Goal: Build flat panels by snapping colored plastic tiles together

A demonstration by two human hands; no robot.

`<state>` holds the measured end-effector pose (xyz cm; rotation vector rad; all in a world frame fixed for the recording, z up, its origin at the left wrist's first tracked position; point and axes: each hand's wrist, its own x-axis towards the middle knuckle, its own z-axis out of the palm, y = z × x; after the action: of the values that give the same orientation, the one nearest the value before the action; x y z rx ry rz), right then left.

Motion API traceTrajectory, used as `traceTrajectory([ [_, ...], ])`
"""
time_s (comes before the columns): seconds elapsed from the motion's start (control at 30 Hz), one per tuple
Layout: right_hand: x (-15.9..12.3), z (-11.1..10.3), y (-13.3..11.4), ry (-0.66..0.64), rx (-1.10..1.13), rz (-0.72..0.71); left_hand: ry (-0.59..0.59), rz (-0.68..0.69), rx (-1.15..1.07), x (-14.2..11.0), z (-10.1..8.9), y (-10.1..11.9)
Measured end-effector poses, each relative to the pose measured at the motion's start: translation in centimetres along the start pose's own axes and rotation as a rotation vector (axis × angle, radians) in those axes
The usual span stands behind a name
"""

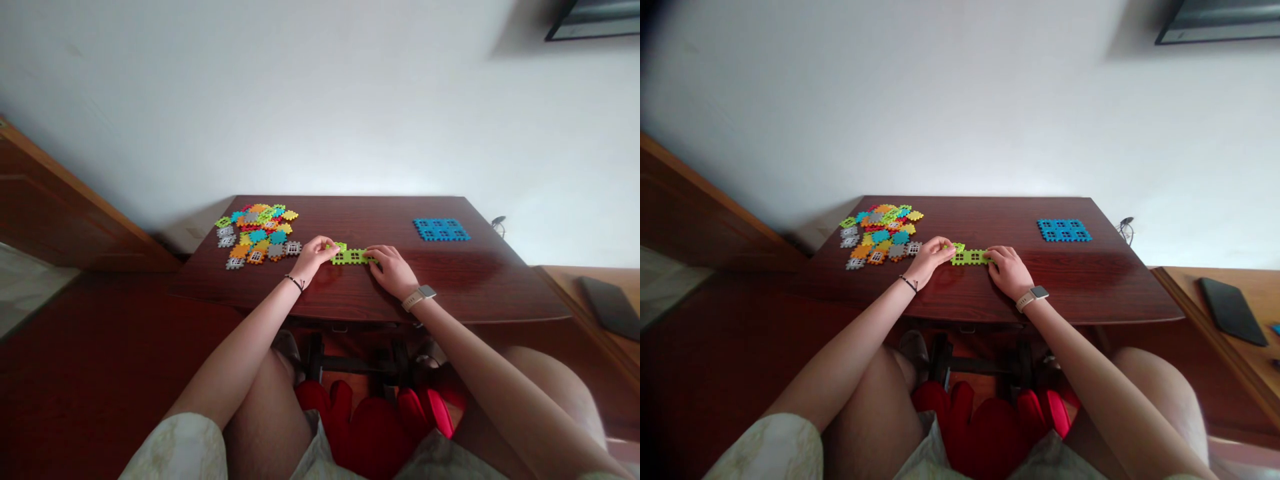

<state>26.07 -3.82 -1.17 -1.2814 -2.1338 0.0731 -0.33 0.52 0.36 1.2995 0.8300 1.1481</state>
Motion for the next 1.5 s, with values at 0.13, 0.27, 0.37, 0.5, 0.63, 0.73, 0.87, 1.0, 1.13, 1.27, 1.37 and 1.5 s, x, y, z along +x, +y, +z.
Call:
traceTrajectory([
  [0.13,0.1,-0.1,-0.1,-0.003,-0.001,-0.005,0.005,-0.02,-0.106,-0.3,1.5,-0.2],
  [0.27,0.1,-0.1,-0.2,-0.001,-0.003,-0.006,0.033,0.027,-0.153,-0.3,2.3,0.2],
  [0.37,0.1,-0.1,-0.1,0.0,0.0,-0.003,0.092,0.091,-0.168,-0.2,2.4,0.4],
  [0.5,0.1,0.0,0.0,-0.001,0.009,0.006,0.104,0.121,-0.143,0.0,2.2,0.3],
  [0.63,0.0,0.0,-0.1,-0.003,0.006,0.01,0.131,0.153,-0.134,0.1,2.1,0.1],
  [0.73,0.0,-0.1,-0.2,-0.001,0.006,0.009,0.155,0.174,-0.153,0.3,2.1,0.2],
  [0.87,0.0,-0.2,-0.3,-0.01,0.01,0.008,0.168,0.162,-0.139,0.5,2.1,0.3],
  [1.0,0.0,-0.2,-0.3,-0.006,0.012,0.01,0.173,0.15,-0.117,0.7,1.9,0.1],
  [1.13,-0.1,-0.2,-0.3,-0.008,0.011,0.01,0.171,0.09,-0.103,0.7,1.4,0.0],
  [1.27,-0.1,-0.3,-0.5,-0.009,0.006,0.016,0.204,0.021,-0.114,0.7,0.6,-0.1],
  [1.37,0.0,-0.3,-0.6,-0.005,0.006,0.012,0.226,-0.042,-0.136,0.8,0.2,-0.3],
  [1.5,0.0,-0.3,-0.4,-0.005,0.01,0.012,0.22,-0.12,-0.211,1.0,-0.3,-0.8],
])
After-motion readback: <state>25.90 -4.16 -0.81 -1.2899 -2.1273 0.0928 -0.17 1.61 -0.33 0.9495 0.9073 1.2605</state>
